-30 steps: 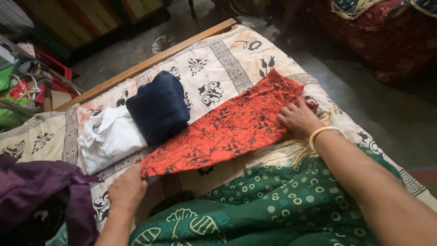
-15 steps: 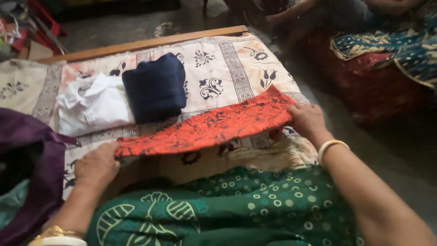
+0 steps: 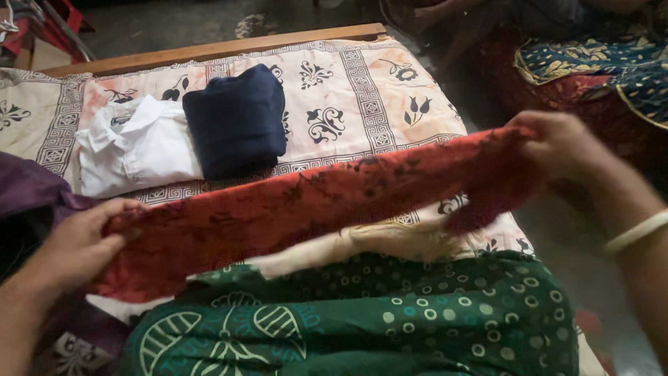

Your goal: The person folds a dark blue t-shirt and a red patterned cloth on a bed. They smooth and align each item by hand, then place the folded pieces into a purple bag.

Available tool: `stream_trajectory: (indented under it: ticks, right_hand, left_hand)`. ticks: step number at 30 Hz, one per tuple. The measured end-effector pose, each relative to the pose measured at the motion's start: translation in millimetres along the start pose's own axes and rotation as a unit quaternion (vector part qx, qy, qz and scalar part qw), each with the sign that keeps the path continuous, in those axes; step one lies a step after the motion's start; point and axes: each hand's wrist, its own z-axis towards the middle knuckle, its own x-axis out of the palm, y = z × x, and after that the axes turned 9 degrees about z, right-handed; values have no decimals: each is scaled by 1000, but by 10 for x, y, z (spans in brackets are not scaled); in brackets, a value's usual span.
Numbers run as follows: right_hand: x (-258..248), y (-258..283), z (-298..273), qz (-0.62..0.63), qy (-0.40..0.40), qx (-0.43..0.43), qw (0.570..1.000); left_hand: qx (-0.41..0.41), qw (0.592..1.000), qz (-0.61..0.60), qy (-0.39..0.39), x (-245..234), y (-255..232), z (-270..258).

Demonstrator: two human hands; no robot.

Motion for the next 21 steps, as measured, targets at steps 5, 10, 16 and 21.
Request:
stream_trajectory:
  ticks: [5, 10, 16, 21]
  right_hand:
    - [-181, -30, 679, 16, 69, -114, 991]
    - [922, 208, 1204, -85, -25, -54, 995]
    - [2183, 472, 1013, -264, -125, -196, 936]
    - [3255, 783, 324, -181, -48, -320, 929]
  left_hand:
    - [-57, 997, -18, 51, 8, 260, 573]
    - [-94, 872, 465, -126, 826, 172, 1104]
    - [63, 858, 441, -255, 2015, -408, 1152]
    - [107, 916, 336, -192, 2717, -970, 1062]
